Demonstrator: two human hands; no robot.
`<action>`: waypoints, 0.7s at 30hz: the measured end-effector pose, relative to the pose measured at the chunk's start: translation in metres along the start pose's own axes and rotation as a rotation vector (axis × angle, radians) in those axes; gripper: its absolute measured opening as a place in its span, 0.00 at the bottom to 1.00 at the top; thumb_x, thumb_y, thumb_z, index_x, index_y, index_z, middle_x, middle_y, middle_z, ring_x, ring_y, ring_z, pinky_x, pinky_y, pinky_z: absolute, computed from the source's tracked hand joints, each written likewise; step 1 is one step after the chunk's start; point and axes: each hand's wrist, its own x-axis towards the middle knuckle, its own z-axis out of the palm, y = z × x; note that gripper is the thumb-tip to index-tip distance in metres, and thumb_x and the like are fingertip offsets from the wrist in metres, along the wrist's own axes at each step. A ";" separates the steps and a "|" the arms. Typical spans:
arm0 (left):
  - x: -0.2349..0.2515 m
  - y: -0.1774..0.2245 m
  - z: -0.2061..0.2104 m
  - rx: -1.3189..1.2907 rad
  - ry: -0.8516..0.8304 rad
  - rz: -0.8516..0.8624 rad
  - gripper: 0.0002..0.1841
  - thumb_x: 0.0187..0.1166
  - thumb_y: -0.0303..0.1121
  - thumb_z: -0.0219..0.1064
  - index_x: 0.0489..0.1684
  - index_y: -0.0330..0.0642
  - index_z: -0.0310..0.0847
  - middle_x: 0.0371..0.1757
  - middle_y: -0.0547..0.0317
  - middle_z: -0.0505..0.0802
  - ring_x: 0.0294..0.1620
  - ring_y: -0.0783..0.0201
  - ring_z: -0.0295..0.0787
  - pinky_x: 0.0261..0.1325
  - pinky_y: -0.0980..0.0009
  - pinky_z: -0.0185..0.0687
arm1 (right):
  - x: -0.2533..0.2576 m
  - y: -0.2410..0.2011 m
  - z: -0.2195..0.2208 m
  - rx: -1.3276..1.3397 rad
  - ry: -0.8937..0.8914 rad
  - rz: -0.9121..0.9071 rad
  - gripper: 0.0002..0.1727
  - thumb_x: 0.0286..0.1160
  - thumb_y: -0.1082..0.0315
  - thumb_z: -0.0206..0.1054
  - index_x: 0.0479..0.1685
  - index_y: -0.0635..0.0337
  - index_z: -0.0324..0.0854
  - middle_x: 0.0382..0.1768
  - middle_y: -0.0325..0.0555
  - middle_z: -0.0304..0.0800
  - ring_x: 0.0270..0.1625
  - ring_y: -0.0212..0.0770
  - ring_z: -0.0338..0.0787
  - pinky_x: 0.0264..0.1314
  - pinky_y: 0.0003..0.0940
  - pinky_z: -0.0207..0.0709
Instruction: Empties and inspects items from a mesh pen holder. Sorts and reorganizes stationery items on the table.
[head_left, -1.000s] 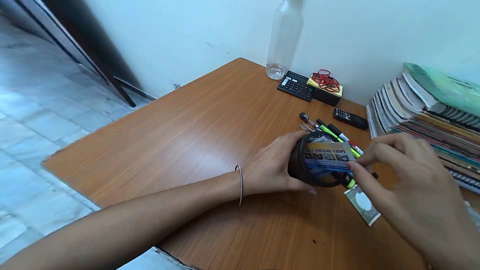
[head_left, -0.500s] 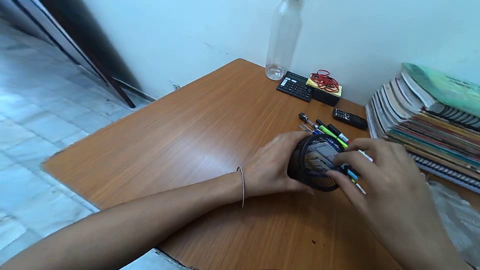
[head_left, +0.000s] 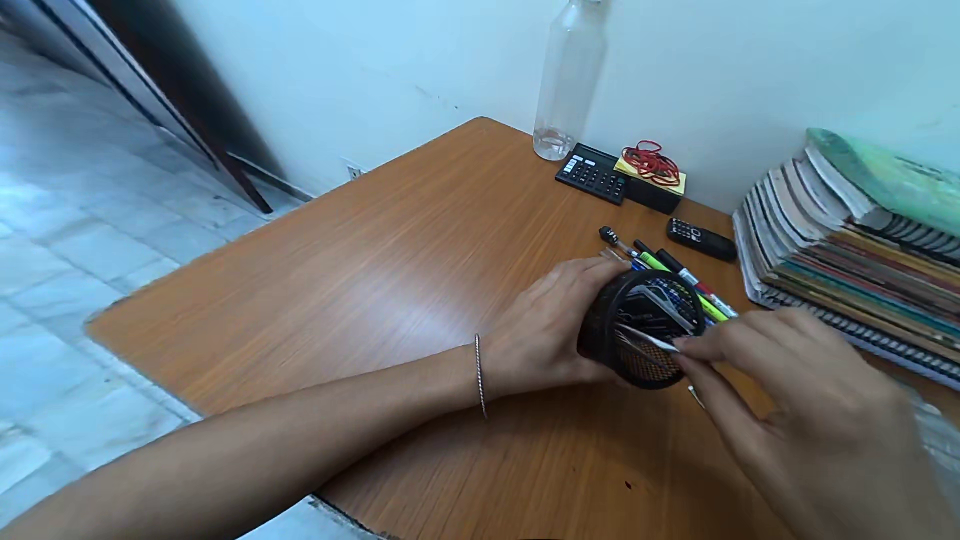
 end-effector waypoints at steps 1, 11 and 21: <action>0.000 0.000 0.000 0.015 0.010 0.015 0.46 0.55 0.47 0.83 0.75 0.29 0.72 0.68 0.42 0.86 0.73 0.53 0.82 0.75 0.62 0.76 | -0.001 -0.001 0.000 -0.003 -0.012 -0.012 0.12 0.74 0.64 0.63 0.27 0.52 0.89 0.28 0.39 0.87 0.37 0.44 0.85 0.35 0.38 0.73; 0.001 -0.003 0.000 0.046 0.055 0.082 0.46 0.58 0.46 0.82 0.77 0.28 0.70 0.70 0.39 0.85 0.77 0.50 0.78 0.79 0.61 0.72 | -0.003 0.008 -0.009 0.108 -0.152 0.011 0.18 0.83 0.55 0.58 0.45 0.48 0.96 0.38 0.36 0.94 0.41 0.41 0.90 0.40 0.38 0.80; 0.001 -0.003 -0.001 0.034 0.057 0.104 0.45 0.57 0.45 0.83 0.76 0.29 0.69 0.70 0.39 0.84 0.76 0.50 0.78 0.80 0.61 0.71 | -0.002 0.007 0.010 0.067 -0.081 -0.007 0.16 0.77 0.55 0.61 0.45 0.49 0.94 0.40 0.36 0.92 0.41 0.42 0.88 0.38 0.37 0.79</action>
